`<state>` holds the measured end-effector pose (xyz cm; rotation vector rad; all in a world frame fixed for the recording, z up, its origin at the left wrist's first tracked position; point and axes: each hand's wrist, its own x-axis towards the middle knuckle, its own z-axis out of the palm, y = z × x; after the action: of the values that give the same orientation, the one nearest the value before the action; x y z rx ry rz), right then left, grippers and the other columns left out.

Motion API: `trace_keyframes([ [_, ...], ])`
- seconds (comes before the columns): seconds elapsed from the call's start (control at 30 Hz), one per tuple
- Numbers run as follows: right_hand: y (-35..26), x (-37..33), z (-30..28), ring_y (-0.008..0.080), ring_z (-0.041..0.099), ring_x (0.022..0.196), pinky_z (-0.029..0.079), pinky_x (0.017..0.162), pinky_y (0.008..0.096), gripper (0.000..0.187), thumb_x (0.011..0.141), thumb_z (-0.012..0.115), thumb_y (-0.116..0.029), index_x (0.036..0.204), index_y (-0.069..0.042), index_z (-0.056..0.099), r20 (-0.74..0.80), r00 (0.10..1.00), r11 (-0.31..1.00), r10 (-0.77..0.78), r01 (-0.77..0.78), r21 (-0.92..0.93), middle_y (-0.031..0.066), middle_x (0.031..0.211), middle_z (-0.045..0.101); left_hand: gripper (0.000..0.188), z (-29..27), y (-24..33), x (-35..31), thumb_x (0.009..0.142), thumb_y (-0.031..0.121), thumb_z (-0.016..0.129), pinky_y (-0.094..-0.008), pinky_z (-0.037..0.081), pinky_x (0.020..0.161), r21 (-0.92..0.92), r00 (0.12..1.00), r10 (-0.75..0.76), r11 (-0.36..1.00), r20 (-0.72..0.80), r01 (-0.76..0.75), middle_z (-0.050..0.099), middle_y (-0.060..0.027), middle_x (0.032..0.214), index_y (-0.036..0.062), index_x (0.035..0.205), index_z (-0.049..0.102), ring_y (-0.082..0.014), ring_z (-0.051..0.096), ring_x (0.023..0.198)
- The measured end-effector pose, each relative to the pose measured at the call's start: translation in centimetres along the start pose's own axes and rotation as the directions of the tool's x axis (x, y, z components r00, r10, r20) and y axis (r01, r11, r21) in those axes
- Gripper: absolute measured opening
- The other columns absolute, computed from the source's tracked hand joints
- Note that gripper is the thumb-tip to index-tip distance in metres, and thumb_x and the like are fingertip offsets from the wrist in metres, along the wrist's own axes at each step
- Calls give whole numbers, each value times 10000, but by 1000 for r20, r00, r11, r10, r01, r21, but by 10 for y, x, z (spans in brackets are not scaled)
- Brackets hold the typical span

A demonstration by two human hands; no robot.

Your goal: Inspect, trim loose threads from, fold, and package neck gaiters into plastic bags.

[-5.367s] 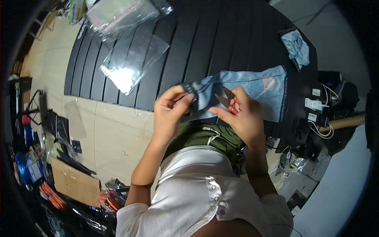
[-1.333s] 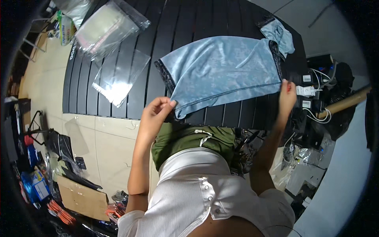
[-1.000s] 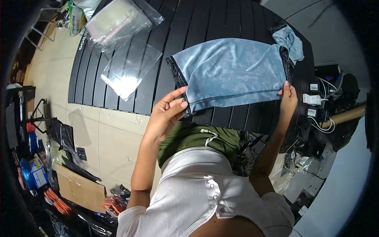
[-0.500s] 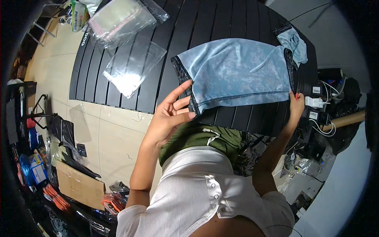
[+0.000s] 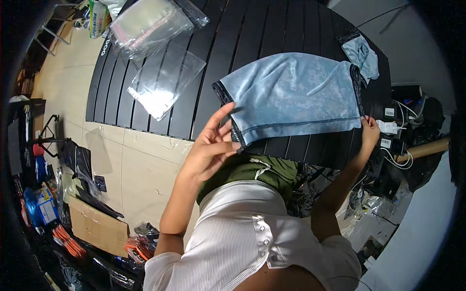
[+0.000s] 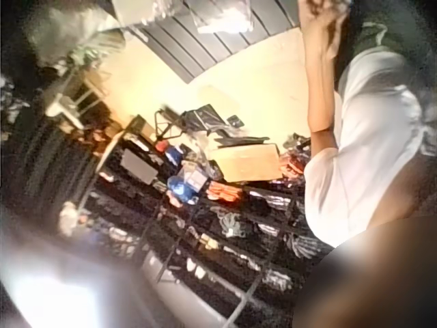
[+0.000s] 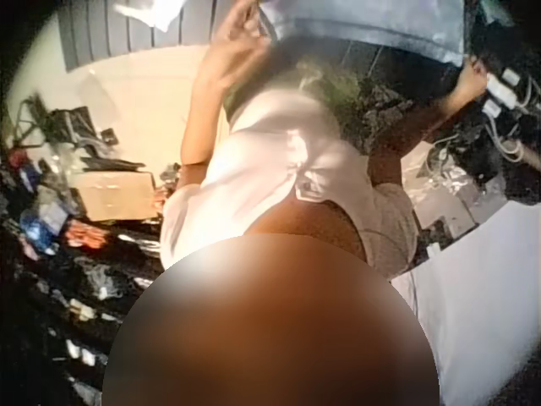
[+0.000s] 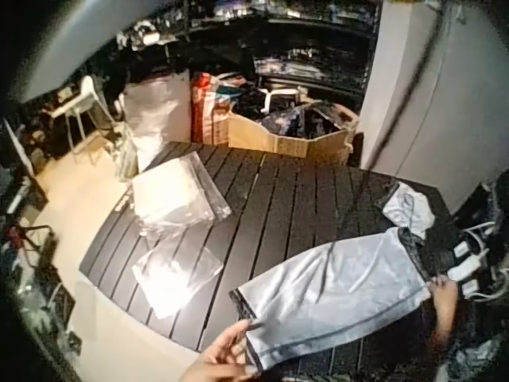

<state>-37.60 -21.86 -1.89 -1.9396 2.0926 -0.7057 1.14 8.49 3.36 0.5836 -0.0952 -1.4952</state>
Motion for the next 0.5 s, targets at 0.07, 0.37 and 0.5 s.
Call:
trace_keyframes([
  [0.07,8,3,-6,147,568,725,435,683,270,249,734,694,-221,859,-13,638,64,998,986,-7,-3,167,30,725,602,742,4,-2,-3,673,-210,511,-239,479,801,157,991,80,986,-111,-62,406,-76,1257,97,1327,340,-154,484,1082],
  [0.37,-44,-25,-46,59,243,334,198,334,209,88,851,552,-80,798,-115,491,267,960,382,80,-277,882,-40,520,364,802,4,-1,-5,642,-220,546,-242,460,822,428,952,306,862,-8,-273,175,-60,1430,67,1348,296,-213,370,1223],
  [0.5,-33,-25,-50,68,251,341,210,337,211,77,859,536,-76,802,-109,496,318,948,257,-7,-306,917,-32,519,368,851,4,0,-8,654,-221,535,-216,466,791,369,961,269,888,61,-272,146,-70,1446,79,1383,212,-228,309,1273],
])
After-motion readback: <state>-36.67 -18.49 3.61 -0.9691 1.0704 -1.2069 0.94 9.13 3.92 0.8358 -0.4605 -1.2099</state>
